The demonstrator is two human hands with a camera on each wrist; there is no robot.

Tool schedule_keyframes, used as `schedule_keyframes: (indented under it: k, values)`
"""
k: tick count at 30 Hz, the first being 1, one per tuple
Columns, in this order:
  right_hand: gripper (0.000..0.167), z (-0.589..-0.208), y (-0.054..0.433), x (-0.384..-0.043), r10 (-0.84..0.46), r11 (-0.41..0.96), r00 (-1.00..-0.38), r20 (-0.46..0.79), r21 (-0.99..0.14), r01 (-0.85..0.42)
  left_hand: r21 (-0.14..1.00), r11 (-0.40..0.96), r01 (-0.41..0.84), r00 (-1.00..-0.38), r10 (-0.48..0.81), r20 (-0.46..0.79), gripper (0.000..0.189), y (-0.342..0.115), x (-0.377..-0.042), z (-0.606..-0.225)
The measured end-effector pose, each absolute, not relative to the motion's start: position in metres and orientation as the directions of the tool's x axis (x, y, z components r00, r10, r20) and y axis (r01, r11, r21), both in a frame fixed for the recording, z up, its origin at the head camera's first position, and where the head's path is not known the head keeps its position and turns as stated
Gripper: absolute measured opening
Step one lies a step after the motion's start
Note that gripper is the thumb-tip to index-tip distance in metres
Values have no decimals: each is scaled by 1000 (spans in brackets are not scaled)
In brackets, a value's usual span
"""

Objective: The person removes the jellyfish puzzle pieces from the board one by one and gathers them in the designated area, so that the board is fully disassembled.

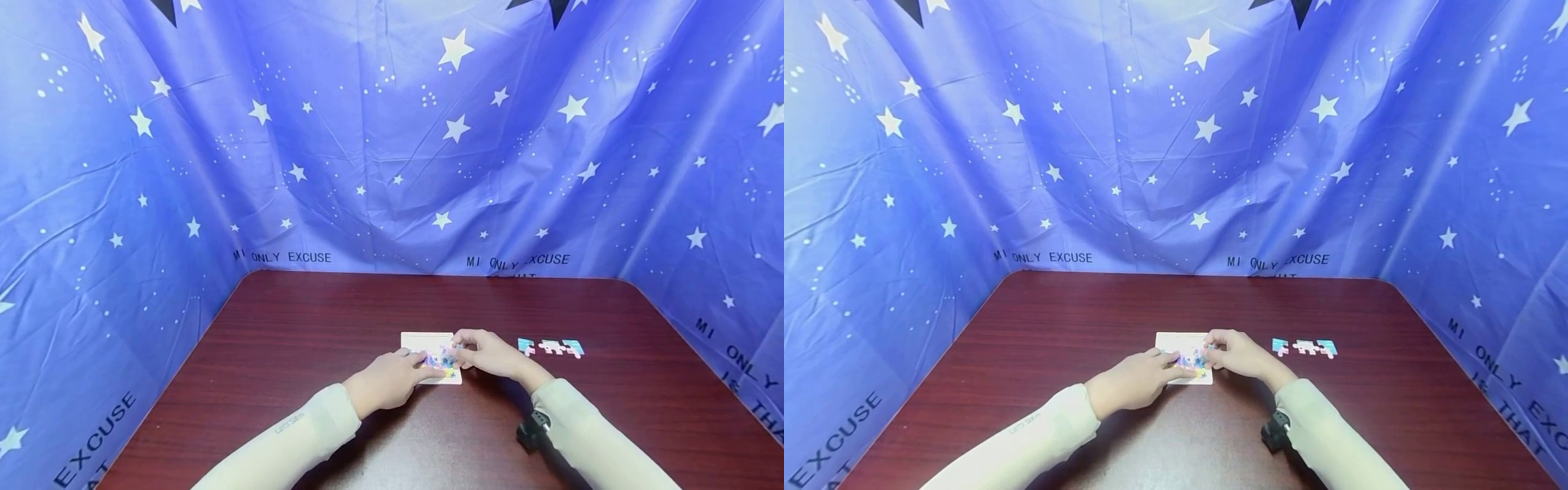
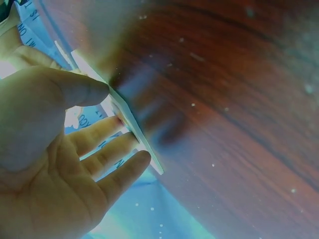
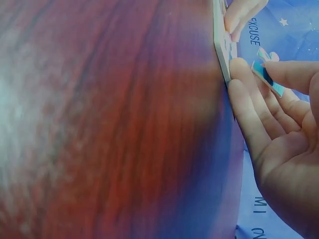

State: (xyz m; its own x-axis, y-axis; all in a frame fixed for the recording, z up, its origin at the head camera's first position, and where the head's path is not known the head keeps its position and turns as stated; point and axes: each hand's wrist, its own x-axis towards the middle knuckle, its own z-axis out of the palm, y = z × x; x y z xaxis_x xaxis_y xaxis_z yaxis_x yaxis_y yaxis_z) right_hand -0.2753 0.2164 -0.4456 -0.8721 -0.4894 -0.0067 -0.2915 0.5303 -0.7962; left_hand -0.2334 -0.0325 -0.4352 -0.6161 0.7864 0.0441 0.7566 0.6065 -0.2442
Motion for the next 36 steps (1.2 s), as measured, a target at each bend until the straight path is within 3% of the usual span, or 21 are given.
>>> schedule_keyframes:
  k: [11,25,36]
  values:
    - [22,-440,250,-272,-505,501,-863,23,-806,-315,-258,597,760,-608,793,42,48,-32,-233,-431]
    - [17,-443,346,-251,-451,524,-887,105,-773,-358,-273,586,763,-598,800,48,50,-34,-234,-433]
    - [23,-446,402,-235,-360,593,-930,78,-750,-293,-311,595,741,-613,789,47,54,-34,-232,-437]
